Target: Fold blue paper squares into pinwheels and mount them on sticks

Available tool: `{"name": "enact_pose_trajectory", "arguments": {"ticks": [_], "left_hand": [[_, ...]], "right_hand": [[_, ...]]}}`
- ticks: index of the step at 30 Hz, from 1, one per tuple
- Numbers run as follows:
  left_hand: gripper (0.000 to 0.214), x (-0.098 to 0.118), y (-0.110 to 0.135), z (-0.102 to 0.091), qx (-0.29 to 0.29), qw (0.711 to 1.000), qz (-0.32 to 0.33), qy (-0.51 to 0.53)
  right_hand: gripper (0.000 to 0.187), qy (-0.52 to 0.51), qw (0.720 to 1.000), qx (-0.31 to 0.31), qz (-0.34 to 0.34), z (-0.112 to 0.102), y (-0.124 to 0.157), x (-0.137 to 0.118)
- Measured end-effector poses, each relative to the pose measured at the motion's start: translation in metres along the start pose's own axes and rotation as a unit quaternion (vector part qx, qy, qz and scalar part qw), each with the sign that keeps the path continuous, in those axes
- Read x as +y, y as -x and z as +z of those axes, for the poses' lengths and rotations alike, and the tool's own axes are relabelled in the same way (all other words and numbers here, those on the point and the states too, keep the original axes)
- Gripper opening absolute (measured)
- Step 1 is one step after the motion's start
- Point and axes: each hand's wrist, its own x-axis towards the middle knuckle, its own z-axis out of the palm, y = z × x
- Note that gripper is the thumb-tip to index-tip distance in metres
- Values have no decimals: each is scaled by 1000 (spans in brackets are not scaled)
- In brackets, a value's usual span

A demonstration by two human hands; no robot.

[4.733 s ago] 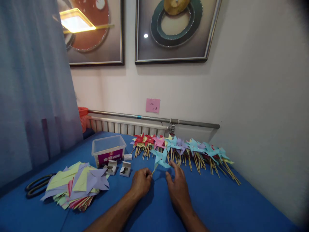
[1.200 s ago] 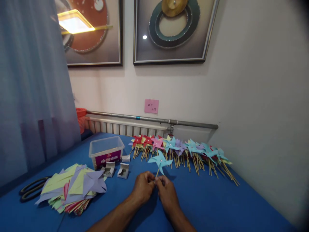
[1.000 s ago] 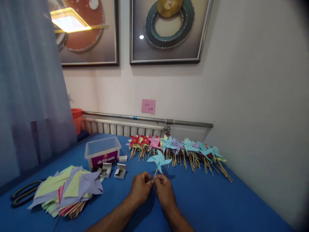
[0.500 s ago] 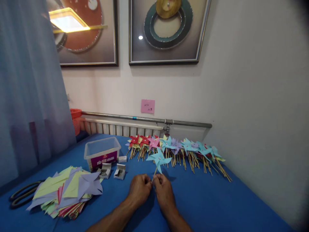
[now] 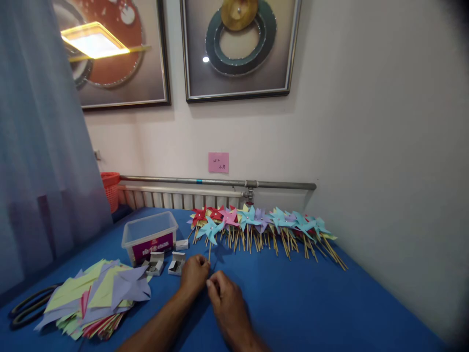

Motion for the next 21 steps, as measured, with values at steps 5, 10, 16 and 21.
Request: {"name": "enact_pose_trajectory", "arguments": {"ticks": [5, 10, 16, 21], "left_hand": [[15, 29, -24, 18, -8, 999, -1, -38], [20, 64, -48, 43, 1, 997, -18, -76], [28, 77, -64, 58, 7, 994, -28, -109], [28, 74, -62, 63, -2, 992, -29, -121]], "right_hand": [[20, -26, 999, 33, 4, 1, -2, -3], [25, -87, 990, 60, 89, -3, -11, 8], [27, -83, 988, 49, 125, 3, -12, 18], [26, -94, 986, 36, 133, 4, -11, 18]]}}
